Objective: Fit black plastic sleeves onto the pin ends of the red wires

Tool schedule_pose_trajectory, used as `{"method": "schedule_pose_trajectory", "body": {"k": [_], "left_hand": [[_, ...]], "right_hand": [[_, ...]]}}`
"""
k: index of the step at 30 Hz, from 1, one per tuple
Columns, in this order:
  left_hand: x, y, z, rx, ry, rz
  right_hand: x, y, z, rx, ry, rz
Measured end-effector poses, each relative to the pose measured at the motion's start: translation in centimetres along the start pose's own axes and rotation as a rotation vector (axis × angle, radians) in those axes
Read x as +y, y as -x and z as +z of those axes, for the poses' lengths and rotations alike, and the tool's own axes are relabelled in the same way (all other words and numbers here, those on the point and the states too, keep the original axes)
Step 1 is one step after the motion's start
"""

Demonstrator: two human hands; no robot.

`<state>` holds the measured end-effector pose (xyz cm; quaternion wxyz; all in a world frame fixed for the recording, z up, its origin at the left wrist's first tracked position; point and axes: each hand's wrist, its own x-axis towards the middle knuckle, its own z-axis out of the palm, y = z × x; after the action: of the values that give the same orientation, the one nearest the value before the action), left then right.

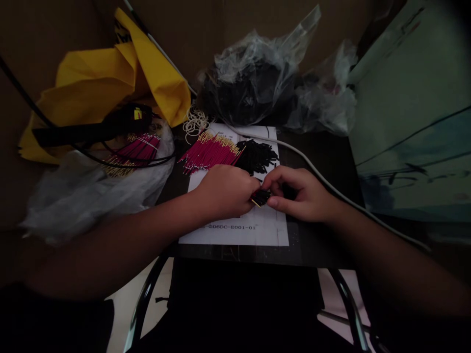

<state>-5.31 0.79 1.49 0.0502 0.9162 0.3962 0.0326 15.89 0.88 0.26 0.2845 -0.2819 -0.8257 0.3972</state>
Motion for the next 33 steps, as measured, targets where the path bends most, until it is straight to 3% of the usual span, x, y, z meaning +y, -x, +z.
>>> {"method": "schedule_pose_trajectory", "body": {"k": [9,12,14,18,25,33], "left_hand": [[-0.1,-0.1,0.3,-0.040,0.002,-0.004],[-0.1,-0.1,0.3,-0.004,0.014,0.005],[-0.1,-0.1,0.1,0.039,0.086,-0.002],[0.0,-0.1,-0.6,0.088,0.475,-0.139],[-0.2,-0.6,0.6,0.322,0.846,-0.263],[-0.5,-0.9,1.1,0.410,0.916,-0.285]], "right_hand": [[0.3,-0.2,0.5,0.031,0.060,0.009],[0.2,-0.1,0.2,0.031,0.060,-0.004],[0.2,-0.1,-0.3,0.109,0.084,0.012],[0.9,-0.4,-1.5,0.323,0.312,0.103],[1.9,-1.0,-0.6,0.061,0.598,-0.010],[1.0,-1.5,1.3,0.082,0.778,0.082]]}}
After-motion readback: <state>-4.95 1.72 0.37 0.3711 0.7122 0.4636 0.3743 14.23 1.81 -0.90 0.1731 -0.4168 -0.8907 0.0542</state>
